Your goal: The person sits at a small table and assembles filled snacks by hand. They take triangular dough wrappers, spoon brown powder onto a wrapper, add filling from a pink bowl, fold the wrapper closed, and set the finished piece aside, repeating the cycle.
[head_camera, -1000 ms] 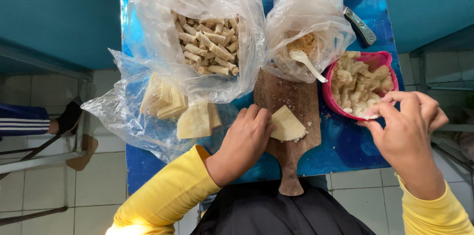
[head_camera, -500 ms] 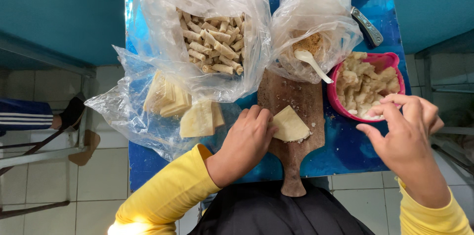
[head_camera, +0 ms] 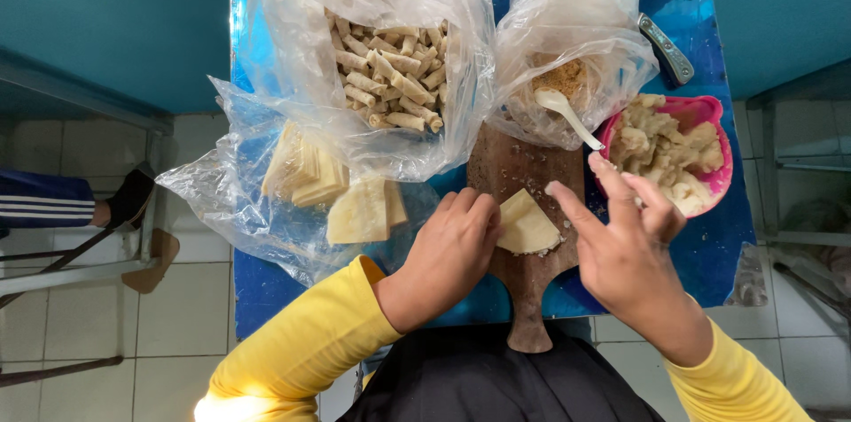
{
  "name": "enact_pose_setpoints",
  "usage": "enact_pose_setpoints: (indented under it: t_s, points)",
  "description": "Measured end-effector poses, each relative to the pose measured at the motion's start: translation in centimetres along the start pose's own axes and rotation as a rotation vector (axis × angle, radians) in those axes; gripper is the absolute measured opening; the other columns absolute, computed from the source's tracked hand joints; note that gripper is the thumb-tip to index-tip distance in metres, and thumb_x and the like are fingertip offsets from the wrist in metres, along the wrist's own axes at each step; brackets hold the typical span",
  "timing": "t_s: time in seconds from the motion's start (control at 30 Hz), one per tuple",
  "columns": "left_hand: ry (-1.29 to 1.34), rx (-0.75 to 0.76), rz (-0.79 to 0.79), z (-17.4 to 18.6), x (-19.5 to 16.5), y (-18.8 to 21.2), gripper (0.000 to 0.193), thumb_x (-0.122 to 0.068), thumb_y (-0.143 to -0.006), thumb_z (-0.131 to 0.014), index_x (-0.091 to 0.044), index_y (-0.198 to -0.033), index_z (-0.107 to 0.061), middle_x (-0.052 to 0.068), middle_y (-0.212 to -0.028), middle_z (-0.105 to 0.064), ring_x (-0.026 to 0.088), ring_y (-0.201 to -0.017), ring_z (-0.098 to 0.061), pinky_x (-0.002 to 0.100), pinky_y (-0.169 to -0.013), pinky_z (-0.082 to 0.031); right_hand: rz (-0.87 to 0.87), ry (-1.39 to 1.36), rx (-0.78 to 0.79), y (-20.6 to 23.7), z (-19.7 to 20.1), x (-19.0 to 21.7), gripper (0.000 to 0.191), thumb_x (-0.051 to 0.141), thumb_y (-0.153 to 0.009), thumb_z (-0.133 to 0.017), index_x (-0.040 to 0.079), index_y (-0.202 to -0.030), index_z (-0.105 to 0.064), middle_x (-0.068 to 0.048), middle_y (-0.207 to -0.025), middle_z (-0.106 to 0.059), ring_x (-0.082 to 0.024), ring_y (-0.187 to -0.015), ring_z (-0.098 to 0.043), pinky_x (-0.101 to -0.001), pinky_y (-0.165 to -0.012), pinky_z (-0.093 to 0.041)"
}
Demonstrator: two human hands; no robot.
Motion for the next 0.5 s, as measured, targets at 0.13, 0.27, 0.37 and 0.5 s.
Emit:
enact_pose_setpoints:
  t_s: [0.13, 0.27, 0.37, 0.5]
  points:
    - [0.018, -0.036, -0.017, 0.0, 0.1, 0.0, 0.015, -0.008, -0.091, -0.068, -0.003, -0.099, -0.056, 0.016, -0.095, -0.057, 0.039, -0.092, -0.057, 0.047, -0.082, -0.049, 0.1, 0.265, -0.045, -0.5, -1.3, 0.7, 0.057, 0.002, -0.089, -0.06, 0.022, -0.142, -0.07, -0.016, -0.162, -0.046, -0.033, -0.133, -0.036, -0.0449, -0.108, -0.025]
    - [0.015, -0.044, -0.01, -0.1, 0.2, 0.1, 0.015, -0.008, -0.092, -0.067, -0.002, -0.099, -0.056, 0.017, -0.095, -0.057, 0.04, -0.092, -0.057, 0.047, -0.082, -0.049, 0.188, 0.397, -0.046, -0.3, -2.2, 1.1, 0.057, 0.005, -0.089, -0.056, 0.025, -0.14, -0.072, -0.012, -0.163, -0.045, -0.031, -0.133, -0.037, -0.044, -0.101, -0.026]
    - [0.02, -0.038, 0.008, -0.1, 0.3, 0.0, 0.014, -0.008, -0.092, -0.067, -0.002, -0.099, -0.056, 0.017, -0.095, -0.058, 0.04, -0.092, -0.057, 0.048, -0.082, -0.049, 0.222, 0.4, -0.022, 0.2, -2.6, 1.5, 0.055, 0.006, -0.088, -0.056, 0.025, -0.137, -0.074, -0.009, -0.162, -0.046, -0.03, -0.134, -0.037, -0.0436, -0.1, -0.026]
    - [0.033, -0.034, 0.016, -0.2, 0.4, 0.1, 0.015, -0.008, -0.091, -0.067, -0.001, -0.099, -0.056, 0.018, -0.094, -0.058, 0.04, -0.092, -0.057, 0.048, -0.082, -0.048, 0.202, 0.285, 0.014, 0.4, -1.9, 1.1, 0.059, 0.001, -0.078, -0.058, 0.027, -0.126, -0.077, -0.008, -0.16, -0.049, -0.03, -0.133, -0.037, -0.0452, -0.101, -0.025]
Point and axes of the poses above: each hand's wrist, its own y-axis away from the middle knuckle, its own z-axis out of the back of the hand, x = y × z, the point moved 1 cm from there along -y, towards the middle knuckle
